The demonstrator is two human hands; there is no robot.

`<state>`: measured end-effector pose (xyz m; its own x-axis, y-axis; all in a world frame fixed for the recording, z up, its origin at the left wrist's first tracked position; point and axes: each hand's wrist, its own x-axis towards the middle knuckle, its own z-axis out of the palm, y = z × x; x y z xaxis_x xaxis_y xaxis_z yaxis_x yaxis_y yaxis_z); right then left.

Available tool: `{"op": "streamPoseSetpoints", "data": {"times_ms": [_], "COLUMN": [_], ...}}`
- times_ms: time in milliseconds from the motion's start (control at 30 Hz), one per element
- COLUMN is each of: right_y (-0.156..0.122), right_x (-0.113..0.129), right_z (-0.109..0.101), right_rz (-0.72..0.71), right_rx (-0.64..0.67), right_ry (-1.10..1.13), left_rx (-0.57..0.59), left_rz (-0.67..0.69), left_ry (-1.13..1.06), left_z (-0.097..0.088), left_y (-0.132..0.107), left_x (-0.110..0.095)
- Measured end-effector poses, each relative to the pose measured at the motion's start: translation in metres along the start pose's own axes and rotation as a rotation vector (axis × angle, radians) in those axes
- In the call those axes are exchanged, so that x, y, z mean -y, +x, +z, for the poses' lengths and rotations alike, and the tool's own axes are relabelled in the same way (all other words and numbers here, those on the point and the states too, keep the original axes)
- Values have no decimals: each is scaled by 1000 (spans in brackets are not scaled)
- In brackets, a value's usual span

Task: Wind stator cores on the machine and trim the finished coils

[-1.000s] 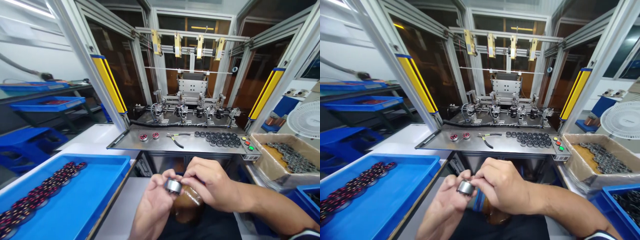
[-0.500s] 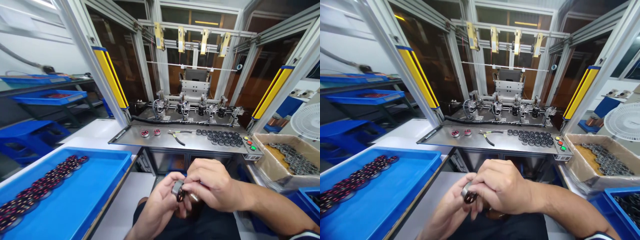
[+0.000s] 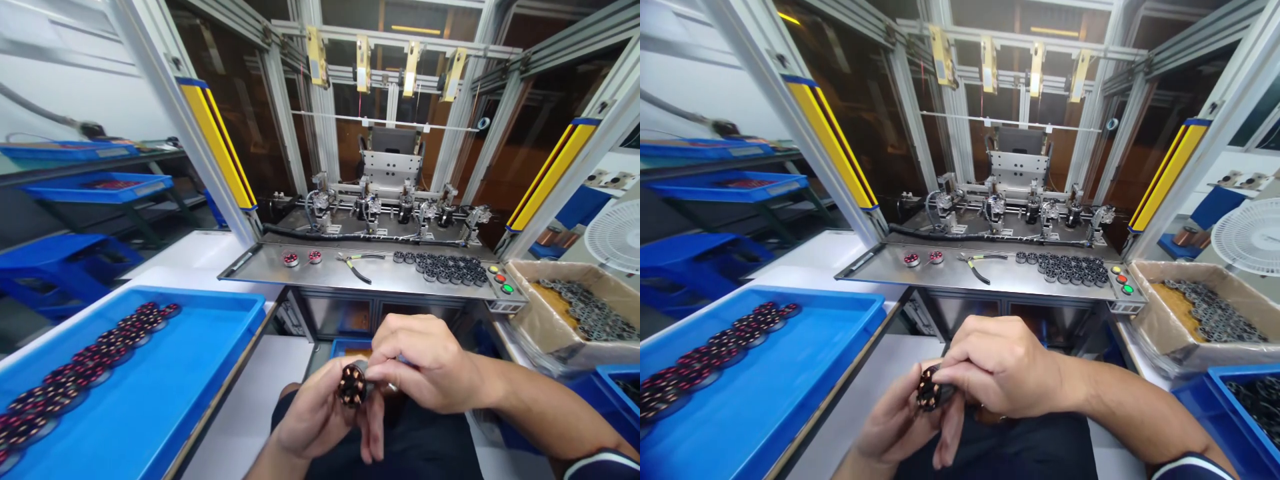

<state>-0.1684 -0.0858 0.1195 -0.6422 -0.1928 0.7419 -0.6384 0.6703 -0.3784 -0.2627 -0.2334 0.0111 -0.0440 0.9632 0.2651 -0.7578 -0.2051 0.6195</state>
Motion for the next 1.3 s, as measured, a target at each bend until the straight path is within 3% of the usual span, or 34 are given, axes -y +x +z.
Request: {"op": "streamPoseSetpoints", "data": {"times_ms": [167,267,333,500,633,767,867,933,1067,1300], "right_y": [-4,-6,-8,-7,-7,-18,-30,-36,-39,-48], "right_x": [0,-2,-4,-11,-6,6,7,4,-5,-12], "right_z": [0,2,3,5,7,22,41,53,68,64], "right_rz": [61,116,128,137,184,547,868,977,1053,1043], "right_rx": [-48,-73,-93,-109,-198,-342,-318,-309,-359,-395], "right_ry": [-93,-105,-87,-31,-20,144,566,823,1033,1153], "left_rx": [-232,-422,-474,-464,-521,-567,-534,-504,-494,-476], "left_rz": [198,432,524,386,518,576,579,567,556,563], "left_ry": [185,344,417,427,480,463,407,392,398,490], "left_z": [11,18,18,14,12,7,2,0,-2,-6], "left_y": [-1,4,6,9,11,13,15,17,17,14], "left_x": [-8,-11,-11,-5,-5,-8,-11,-12,-13,-19]}}
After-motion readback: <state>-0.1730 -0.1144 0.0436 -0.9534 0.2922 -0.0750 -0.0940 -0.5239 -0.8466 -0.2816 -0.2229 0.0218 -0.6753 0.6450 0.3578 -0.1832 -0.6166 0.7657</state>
